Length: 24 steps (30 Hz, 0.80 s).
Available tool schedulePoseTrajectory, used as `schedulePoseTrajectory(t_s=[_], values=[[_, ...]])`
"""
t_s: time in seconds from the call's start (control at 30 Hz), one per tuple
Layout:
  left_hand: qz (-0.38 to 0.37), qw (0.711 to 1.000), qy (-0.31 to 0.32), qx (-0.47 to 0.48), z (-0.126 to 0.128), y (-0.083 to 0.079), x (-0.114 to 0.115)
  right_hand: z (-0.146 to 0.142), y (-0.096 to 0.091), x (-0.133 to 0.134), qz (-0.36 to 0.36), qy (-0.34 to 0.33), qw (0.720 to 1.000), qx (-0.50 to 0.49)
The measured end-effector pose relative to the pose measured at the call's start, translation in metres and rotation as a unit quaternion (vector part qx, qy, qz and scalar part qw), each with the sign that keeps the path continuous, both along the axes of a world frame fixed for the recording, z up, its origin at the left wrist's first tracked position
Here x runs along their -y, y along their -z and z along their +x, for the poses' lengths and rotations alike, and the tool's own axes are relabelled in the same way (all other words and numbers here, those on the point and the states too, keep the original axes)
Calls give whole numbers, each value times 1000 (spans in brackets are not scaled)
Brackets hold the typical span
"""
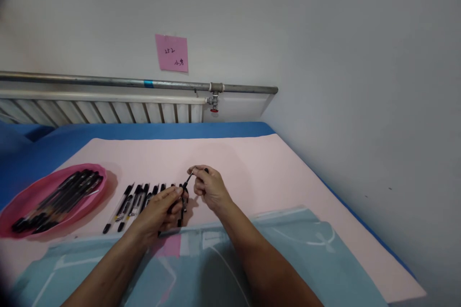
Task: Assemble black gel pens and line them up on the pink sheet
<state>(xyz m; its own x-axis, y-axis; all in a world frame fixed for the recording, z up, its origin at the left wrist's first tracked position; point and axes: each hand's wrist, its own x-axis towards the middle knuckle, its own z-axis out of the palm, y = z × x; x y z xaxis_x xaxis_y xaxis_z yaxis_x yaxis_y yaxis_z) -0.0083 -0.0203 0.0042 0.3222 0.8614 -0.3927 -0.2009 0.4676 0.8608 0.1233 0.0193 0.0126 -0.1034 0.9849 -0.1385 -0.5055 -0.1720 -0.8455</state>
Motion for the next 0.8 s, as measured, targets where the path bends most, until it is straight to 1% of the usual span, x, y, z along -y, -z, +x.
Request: schedulePoseTrajectory(t_s=[0.1, 0.27, 0.4, 0.67, 0.8], values=[[0, 1000, 2, 0, 2, -2, 1, 3, 0, -3, 3, 42, 999, 8], [5, 1000, 0, 1, 3, -3, 2, -2, 3, -2, 33, 116, 991, 64], [-2, 1000, 15, -16, 0, -1, 3, -2, 6, -3, 61, 143, 982, 110], [0, 997, 46, -64, -1, -2, 2, 15, 14, -16, 64, 202, 964, 161], [14, 995, 49, -83, -1, -2, 3, 30, 17, -26, 69, 263, 945, 182]])
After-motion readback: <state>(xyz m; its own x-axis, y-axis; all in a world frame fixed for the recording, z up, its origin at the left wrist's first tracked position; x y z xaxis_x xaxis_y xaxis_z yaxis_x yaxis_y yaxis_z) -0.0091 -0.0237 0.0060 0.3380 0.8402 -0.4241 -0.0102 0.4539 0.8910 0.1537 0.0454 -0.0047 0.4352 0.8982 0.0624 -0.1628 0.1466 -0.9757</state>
